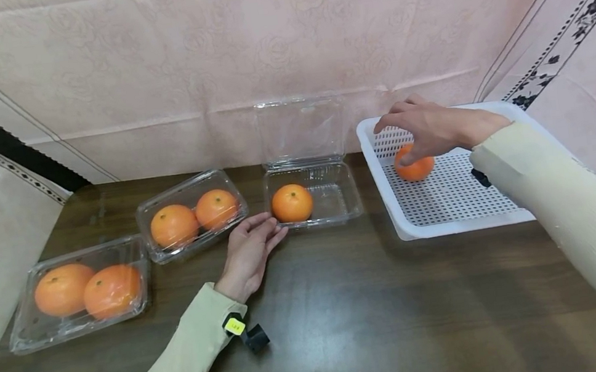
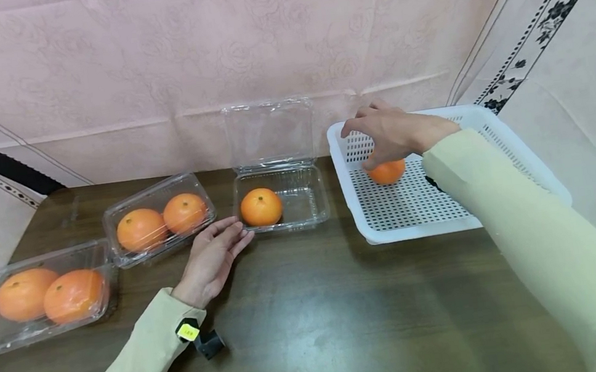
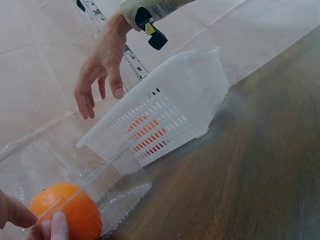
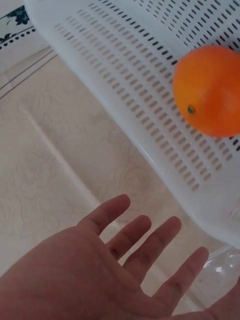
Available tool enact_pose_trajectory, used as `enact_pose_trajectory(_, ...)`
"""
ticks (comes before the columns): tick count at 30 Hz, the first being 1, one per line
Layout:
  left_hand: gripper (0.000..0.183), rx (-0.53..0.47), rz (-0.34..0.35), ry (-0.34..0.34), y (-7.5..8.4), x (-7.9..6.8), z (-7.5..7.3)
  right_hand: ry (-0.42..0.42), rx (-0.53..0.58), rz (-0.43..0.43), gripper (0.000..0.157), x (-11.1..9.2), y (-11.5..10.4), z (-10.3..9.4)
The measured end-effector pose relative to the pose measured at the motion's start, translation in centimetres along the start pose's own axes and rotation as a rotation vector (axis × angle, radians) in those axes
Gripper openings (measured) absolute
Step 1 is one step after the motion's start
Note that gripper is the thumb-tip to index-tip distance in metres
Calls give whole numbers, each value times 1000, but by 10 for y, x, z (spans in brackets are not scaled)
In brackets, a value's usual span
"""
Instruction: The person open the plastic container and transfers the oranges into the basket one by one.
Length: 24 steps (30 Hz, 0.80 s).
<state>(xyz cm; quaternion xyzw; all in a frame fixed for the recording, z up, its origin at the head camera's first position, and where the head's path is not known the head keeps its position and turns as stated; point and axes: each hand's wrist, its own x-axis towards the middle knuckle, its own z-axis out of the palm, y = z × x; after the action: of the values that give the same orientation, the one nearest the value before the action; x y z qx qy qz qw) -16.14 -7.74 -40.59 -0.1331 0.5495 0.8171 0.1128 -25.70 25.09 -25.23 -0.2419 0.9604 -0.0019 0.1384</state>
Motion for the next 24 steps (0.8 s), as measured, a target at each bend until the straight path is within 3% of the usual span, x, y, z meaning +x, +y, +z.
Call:
enact_pose_trajectory(13,35,7,-6,-2,0,1,0,20,-11,-53,67,4,-5,-3)
enact_pose_trajectory(24,35,22,-13,6,1,0,-1,4,-15,-42,68,10,-15,-4)
